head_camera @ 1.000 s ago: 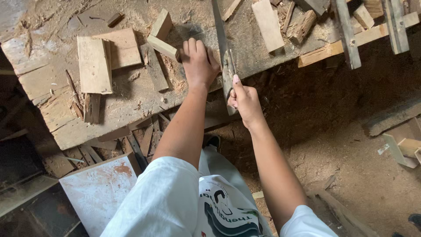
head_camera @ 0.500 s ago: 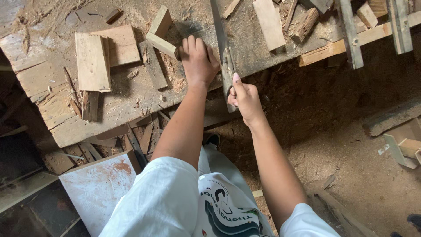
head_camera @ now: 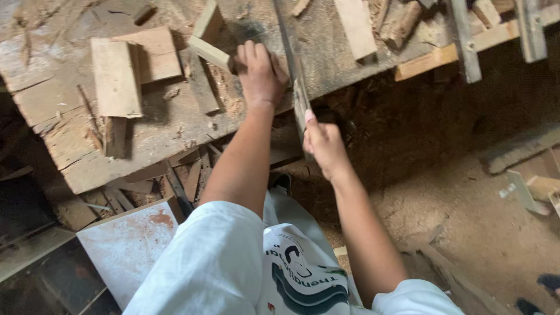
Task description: The person uses a hand saw to cut a small wooden block on a workbench. After cutting, they pick up the pieces, inspect the cut edges, and place them back on the bench.
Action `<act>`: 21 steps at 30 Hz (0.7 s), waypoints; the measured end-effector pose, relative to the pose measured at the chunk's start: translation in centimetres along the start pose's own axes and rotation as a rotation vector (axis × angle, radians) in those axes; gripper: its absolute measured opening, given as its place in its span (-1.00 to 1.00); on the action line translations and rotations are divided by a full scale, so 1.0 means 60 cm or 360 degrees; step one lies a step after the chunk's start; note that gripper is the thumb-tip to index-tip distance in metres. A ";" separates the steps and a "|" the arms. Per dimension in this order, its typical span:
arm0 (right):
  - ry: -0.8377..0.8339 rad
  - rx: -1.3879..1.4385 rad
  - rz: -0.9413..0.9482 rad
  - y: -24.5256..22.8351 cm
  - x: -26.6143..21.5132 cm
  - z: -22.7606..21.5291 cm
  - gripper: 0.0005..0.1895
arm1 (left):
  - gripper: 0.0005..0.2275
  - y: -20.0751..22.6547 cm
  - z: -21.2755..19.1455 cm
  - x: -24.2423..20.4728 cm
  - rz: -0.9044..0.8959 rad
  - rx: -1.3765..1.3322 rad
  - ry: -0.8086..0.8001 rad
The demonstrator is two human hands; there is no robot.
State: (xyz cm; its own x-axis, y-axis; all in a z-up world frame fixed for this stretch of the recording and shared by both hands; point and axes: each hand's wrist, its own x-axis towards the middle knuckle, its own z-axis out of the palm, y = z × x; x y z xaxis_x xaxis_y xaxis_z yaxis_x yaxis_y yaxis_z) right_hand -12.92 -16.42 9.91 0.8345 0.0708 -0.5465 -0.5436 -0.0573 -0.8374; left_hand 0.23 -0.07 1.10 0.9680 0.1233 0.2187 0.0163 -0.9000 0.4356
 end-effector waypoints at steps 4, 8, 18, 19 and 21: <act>0.0029 -0.0074 0.0103 0.056 -0.057 -0.009 -0.47 | -0.91 -0.009 0.007 0.004 -0.0024 0.0014 0.0145; -0.0021 -0.0092 0.0176 0.128 -0.144 -0.046 -0.39 | -0.91 0.002 0.001 -0.001 0.0026 0.0025 0.0165; 0.0036 -0.0164 0.0315 0.338 -0.378 -0.100 -0.39 | -0.88 0.014 -0.022 0.002 -0.0023 -0.0014 0.0046; 0.0039 -0.0155 0.0305 0.355 -0.390 -0.107 -0.40 | -0.88 0.014 -0.024 0.002 -0.0029 -0.0011 0.0058; 0.0113 -0.0300 0.0389 0.378 -0.416 -0.124 -0.51 | -0.88 0.016 -0.027 -0.003 -0.0042 -0.0007 0.0073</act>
State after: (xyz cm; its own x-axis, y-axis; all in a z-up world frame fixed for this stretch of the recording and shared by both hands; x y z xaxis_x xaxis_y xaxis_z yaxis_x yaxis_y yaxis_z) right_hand -45.40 -26.91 4.63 0.6892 -0.0372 -0.7236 -0.7079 -0.2478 -0.6615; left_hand -0.32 -0.29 2.91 0.9548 0.1659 0.2468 0.0402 -0.8943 0.4456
